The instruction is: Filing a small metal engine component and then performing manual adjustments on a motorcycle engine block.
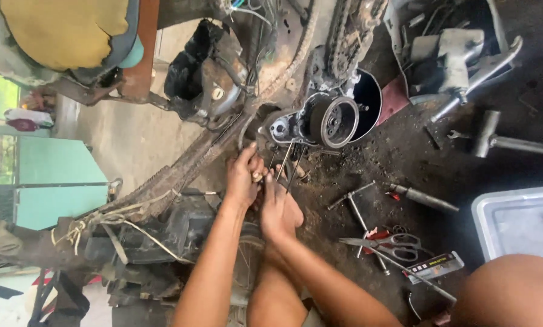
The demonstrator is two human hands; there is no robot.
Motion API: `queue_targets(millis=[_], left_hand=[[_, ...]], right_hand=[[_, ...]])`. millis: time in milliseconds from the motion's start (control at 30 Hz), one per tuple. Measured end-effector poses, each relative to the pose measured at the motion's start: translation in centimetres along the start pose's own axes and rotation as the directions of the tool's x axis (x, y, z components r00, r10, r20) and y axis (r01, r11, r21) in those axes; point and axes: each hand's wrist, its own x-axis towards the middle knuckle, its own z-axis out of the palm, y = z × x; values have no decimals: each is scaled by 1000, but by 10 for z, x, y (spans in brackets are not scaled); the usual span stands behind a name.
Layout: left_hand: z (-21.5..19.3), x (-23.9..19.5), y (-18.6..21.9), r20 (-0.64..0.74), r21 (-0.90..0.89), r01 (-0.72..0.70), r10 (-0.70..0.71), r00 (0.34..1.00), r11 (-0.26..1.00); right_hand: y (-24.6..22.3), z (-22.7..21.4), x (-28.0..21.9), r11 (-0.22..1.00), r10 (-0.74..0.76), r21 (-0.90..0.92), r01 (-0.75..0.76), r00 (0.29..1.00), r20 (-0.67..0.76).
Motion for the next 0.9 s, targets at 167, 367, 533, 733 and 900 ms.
queue_targets(millis=[167, 367, 533, 733, 900], left_hand=[[21, -17, 37, -18, 76, 57, -56, 998, 995], [24, -17, 35, -100, 95, 96, -86, 991, 991], [6, 16, -6, -211, 18, 26, -21, 977, 1000], [10, 27, -20, -259, -10, 2, -5, 966, 1000], [11, 20, -6, -222, 7, -20, 22, 975, 1000]], right_hand=[[47, 81, 32, 612, -115, 700, 368, 917, -382], [54, 97, 49, 405, 22, 851, 335, 927, -375], [90, 138, 95, 614, -109, 600, 513, 808, -580], [127, 178, 147, 780, -461, -3, 626, 571, -679], [83, 124, 99, 736, -468, 121, 666, 630, -620]])
